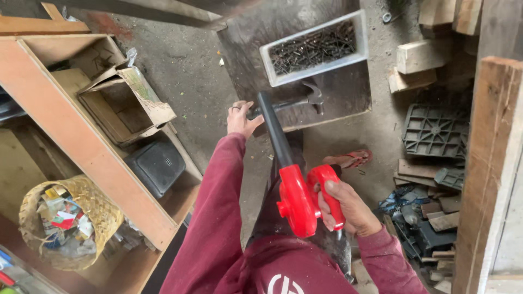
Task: The person uses a red handheld leaf blower to remove sawdust and debris from a wooden workbench and various pieces of lumber. They move several wooden planks and blocks to access and clean the surfaces underneath, then stack the cleaned wood back on the bench.
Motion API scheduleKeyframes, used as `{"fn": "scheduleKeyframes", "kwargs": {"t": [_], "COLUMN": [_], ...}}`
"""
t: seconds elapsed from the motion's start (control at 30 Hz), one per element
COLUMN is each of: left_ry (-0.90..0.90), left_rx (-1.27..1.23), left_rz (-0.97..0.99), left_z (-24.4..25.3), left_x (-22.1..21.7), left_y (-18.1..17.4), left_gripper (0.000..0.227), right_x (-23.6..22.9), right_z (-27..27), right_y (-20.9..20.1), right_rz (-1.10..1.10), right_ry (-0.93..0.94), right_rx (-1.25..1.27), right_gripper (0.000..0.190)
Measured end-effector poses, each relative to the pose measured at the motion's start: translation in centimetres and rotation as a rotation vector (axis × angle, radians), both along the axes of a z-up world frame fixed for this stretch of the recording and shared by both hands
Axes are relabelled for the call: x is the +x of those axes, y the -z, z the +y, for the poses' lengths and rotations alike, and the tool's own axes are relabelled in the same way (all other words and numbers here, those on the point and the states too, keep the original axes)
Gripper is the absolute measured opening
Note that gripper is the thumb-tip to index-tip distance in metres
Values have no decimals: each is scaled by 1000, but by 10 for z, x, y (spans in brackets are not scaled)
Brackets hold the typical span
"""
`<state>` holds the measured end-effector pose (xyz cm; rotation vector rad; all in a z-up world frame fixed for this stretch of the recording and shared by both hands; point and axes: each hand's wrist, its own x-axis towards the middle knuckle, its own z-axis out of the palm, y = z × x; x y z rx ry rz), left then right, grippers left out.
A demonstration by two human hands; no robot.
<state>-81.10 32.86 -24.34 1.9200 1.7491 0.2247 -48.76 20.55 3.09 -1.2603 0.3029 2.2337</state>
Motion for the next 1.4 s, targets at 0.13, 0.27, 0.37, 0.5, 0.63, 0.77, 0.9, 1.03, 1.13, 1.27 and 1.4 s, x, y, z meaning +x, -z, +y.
{"fn": "scheduleKeyframes", "kwargs": {"t": [0.13, 0.27, 0.37, 0.5, 0.63, 0.77, 0.9, 1.03, 1.13, 1.27, 1.4], "left_ry": [-326, -574, -463, -685, -844, -962, -602, -332, -94, -36, -148], "left_rx": [-108, -275, -177, -399, -411, -491, -304, -157, 2, 131, 257], "left_rz": [-270, -888, -629, -639, -840, -514, -106, -538, -751, -865, -780], "left_z": [28, 60, 65, 58, 72, 86, 78, 62, 72, 118, 160], "left_x": [31, 83, 101, 105, 105, 108, 143, 226, 303, 402, 483], "left_y": [10, 46, 60, 68, 67, 24, -57, -126, -157, -176, -178], "left_gripper": [45, 33, 25, 23, 20, 46, 71, 60, 43, 34, 28], "right_x": [-20, -21, -11, 13, 34, 47, 61, 89, 111, 149, 198], "right_z": [43, 72, 84, 87, 76, 43, 4, -19, -26, -22, -12], "right_y": [14, 22, 19, 11, -2, -42, -91, -117, -124, -130, -135], "right_rz": [26, 1, -45, -115, -151, -317, -327, -359, -282, -183, -229], "right_ry": [11, 83, 157, 309, 435, 434, 570, 698, 778, 818, 837], "right_rx": [18, 55, 27, 78, 77, 138, 113, 102, 143, 233, 365], "right_gripper": [54, 56, 56, 56, 54, 57, 60, 62, 67, 63, 60]}}
